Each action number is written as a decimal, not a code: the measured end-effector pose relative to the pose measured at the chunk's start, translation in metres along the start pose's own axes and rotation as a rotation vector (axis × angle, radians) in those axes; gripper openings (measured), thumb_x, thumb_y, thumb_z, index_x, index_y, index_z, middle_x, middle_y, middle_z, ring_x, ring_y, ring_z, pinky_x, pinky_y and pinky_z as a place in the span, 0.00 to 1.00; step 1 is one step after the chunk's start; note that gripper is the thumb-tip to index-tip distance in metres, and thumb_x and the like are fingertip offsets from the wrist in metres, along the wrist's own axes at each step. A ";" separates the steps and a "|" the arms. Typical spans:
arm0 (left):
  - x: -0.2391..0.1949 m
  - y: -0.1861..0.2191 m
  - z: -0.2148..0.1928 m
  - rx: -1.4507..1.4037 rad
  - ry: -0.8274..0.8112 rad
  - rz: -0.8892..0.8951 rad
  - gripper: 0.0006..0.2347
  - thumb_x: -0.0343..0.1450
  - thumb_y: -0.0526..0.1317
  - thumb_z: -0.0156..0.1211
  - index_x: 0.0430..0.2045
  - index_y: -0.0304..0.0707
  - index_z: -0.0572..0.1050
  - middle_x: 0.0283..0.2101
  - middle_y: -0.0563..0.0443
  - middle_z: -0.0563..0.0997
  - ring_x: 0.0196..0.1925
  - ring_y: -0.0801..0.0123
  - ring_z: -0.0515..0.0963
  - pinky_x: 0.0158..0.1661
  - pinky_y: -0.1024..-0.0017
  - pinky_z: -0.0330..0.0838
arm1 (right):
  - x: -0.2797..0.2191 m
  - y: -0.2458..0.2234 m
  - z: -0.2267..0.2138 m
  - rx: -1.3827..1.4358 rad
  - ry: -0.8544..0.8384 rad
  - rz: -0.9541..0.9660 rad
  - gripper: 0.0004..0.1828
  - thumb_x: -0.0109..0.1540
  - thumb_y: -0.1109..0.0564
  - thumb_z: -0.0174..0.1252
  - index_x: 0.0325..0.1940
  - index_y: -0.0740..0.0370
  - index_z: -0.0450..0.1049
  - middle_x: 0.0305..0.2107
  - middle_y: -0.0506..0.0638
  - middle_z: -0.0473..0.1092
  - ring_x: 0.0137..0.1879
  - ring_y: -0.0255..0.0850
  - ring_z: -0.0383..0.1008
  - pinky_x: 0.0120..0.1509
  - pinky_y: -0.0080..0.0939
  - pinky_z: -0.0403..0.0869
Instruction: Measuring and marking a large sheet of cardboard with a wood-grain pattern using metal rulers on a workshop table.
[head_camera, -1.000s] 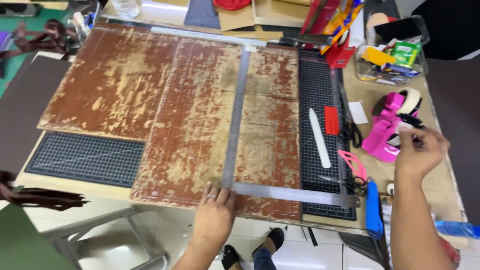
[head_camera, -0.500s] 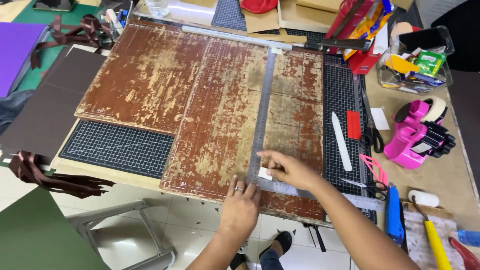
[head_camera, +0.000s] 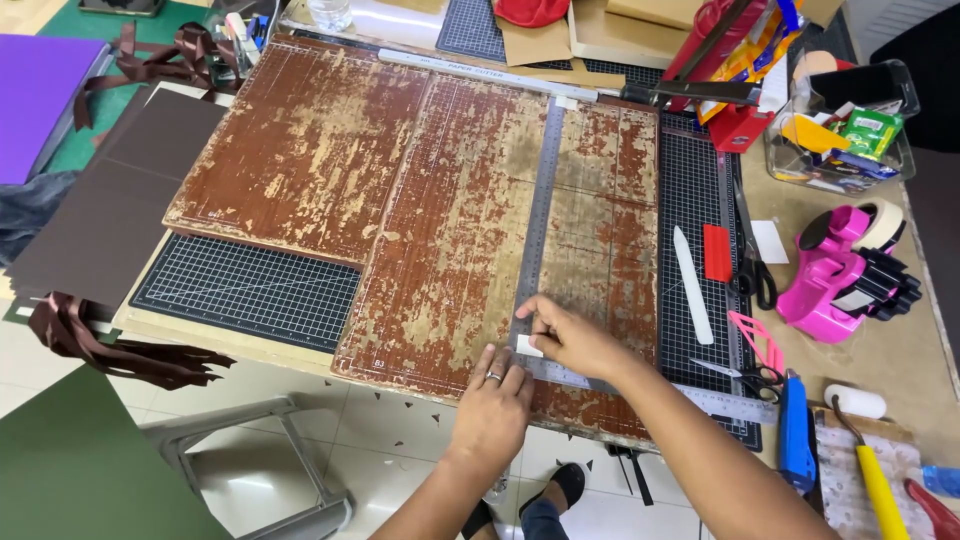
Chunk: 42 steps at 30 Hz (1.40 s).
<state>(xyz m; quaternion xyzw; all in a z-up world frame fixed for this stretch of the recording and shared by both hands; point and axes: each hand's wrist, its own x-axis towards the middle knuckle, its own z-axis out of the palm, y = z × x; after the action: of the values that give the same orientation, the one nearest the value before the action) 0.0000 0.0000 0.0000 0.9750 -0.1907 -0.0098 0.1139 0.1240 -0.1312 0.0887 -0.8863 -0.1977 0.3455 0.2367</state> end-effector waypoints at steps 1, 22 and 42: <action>0.000 0.000 0.005 0.002 0.059 0.025 0.17 0.73 0.35 0.47 0.55 0.28 0.75 0.56 0.34 0.78 0.68 0.42 0.69 0.75 0.47 0.41 | -0.002 -0.001 0.001 0.006 0.001 0.009 0.17 0.70 0.59 0.51 0.63 0.47 0.62 0.34 0.43 0.70 0.32 0.33 0.67 0.37 0.34 0.68; -0.001 -0.008 0.015 0.039 0.076 0.073 0.18 0.70 0.32 0.45 0.55 0.27 0.74 0.53 0.35 0.77 0.69 0.40 0.67 0.75 0.45 0.42 | 0.001 0.011 -0.004 0.135 -0.011 -0.044 0.12 0.70 0.59 0.52 0.56 0.48 0.65 0.37 0.43 0.72 0.39 0.34 0.71 0.46 0.37 0.73; 0.002 -0.022 0.010 0.018 0.335 0.309 0.12 0.69 0.28 0.49 0.41 0.23 0.79 0.40 0.35 0.78 0.64 0.36 0.74 0.73 0.47 0.56 | 0.015 0.016 0.014 0.040 0.123 -0.075 0.14 0.65 0.62 0.59 0.51 0.50 0.65 0.26 0.41 0.69 0.30 0.33 0.66 0.36 0.36 0.67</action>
<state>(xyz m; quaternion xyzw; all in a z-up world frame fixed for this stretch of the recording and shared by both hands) 0.0098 0.0169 -0.0146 0.9231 -0.3165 0.1713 0.1355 0.1277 -0.1325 0.0627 -0.8930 -0.2089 0.2850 0.2788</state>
